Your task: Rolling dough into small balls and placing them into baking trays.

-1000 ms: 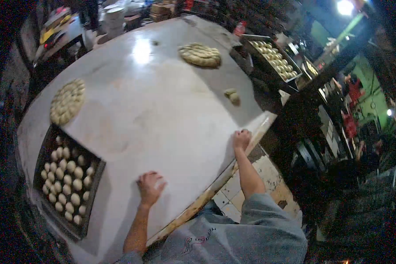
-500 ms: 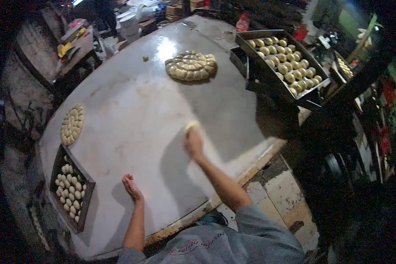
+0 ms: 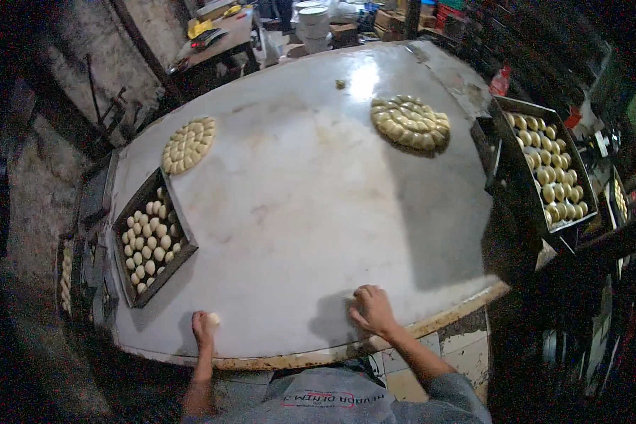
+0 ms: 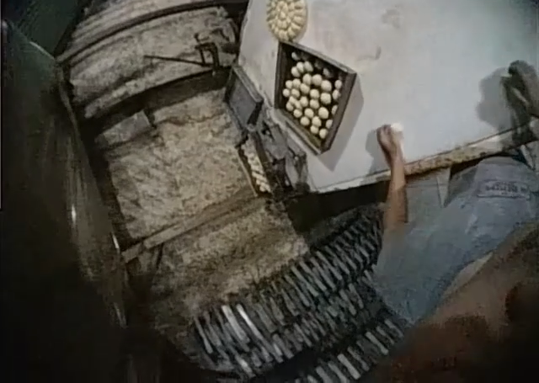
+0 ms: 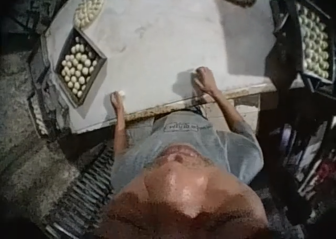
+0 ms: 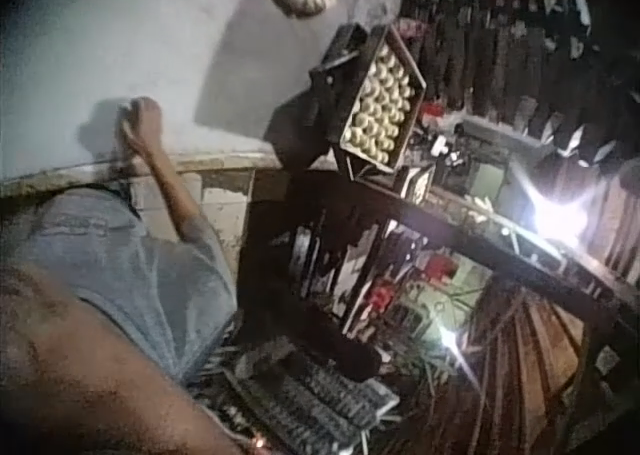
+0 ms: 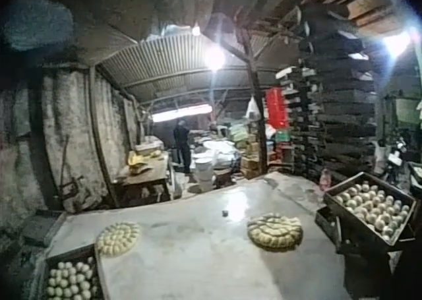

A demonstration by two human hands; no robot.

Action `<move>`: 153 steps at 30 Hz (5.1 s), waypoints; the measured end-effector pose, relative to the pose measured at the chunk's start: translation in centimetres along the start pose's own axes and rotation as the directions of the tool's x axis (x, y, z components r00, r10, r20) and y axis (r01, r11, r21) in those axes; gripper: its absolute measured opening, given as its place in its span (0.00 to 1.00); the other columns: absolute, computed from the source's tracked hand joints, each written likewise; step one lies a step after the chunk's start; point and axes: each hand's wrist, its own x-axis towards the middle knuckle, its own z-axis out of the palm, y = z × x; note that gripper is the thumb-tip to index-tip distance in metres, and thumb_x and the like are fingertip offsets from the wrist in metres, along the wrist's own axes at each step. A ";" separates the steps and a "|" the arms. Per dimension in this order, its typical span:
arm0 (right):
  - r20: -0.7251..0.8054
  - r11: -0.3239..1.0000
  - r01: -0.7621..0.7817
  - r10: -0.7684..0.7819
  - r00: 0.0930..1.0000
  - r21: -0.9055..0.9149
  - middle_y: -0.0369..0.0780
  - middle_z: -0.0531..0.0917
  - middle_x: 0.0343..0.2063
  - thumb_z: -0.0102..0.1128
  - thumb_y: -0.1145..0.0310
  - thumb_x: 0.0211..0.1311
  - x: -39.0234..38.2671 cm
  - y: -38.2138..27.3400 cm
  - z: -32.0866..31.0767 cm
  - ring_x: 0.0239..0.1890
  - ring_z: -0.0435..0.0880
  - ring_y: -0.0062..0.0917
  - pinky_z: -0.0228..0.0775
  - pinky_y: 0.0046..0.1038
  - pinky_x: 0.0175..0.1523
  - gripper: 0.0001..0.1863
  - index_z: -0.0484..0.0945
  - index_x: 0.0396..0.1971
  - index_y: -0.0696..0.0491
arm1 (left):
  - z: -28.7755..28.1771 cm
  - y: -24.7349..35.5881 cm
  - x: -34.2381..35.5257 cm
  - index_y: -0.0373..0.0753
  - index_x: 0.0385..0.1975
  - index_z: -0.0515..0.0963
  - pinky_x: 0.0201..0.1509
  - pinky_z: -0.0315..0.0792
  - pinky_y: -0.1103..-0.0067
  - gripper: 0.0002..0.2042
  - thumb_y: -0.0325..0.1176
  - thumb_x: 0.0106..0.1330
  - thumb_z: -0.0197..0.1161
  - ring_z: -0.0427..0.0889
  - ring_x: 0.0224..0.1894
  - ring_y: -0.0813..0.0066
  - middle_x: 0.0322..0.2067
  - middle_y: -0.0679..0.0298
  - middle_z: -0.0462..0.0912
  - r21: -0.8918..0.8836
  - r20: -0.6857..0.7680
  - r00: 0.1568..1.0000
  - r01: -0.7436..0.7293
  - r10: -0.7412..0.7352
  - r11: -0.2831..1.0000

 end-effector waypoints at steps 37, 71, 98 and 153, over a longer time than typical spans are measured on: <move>-0.371 0.923 -0.210 0.080 0.925 -0.323 0.45 0.76 0.39 0.58 0.73 0.55 4.0 -6.4 9.6 0.44 0.70 0.42 0.62 0.40 0.51 0.05 0.77 0.32 0.55 | 3.7 3.6 -3.2 0.40 0.24 0.75 0.40 0.72 0.67 0.03 0.26 0.52 0.63 0.73 0.41 0.57 0.34 0.61 0.75 0.562 0.180 0.845 -0.508 0.503 0.653; 0.142 0.443 -0.220 0.204 0.969 0.869 0.52 0.76 0.52 0.59 0.69 0.56 25.8 -39.1 18.1 0.52 0.78 0.38 0.71 0.37 0.56 0.32 0.63 0.60 0.65 | -12.7 7.8 44.7 0.34 0.46 0.74 0.54 0.70 0.66 0.18 0.37 0.60 0.64 0.75 0.52 0.55 0.49 0.50 0.76 0.251 -0.016 0.777 -0.606 0.629 0.755; -0.080 0.908 0.413 -0.418 0.905 -0.074 0.45 0.73 0.39 0.59 0.42 0.52 21.9 -37.4 40.2 0.48 0.68 0.40 0.54 0.41 0.61 0.29 0.74 0.35 0.57 | -23.4 5.8 7.4 0.34 0.37 0.76 0.48 0.72 0.78 0.08 0.32 0.68 0.57 0.77 0.38 0.74 0.36 0.62 0.79 -0.430 0.204 0.978 0.055 0.038 0.901; -0.059 0.395 -0.100 0.371 0.927 0.913 0.40 0.75 0.52 0.52 0.80 0.40 8.7 -45.2 27.8 0.50 0.75 0.25 0.68 0.26 0.53 0.41 0.63 0.64 0.56 | -31.0 9.9 4.8 0.40 0.36 0.77 0.49 0.66 0.72 0.15 0.41 0.51 0.63 0.72 0.42 0.70 0.37 0.67 0.75 -0.672 -0.095 0.933 0.198 -0.348 0.713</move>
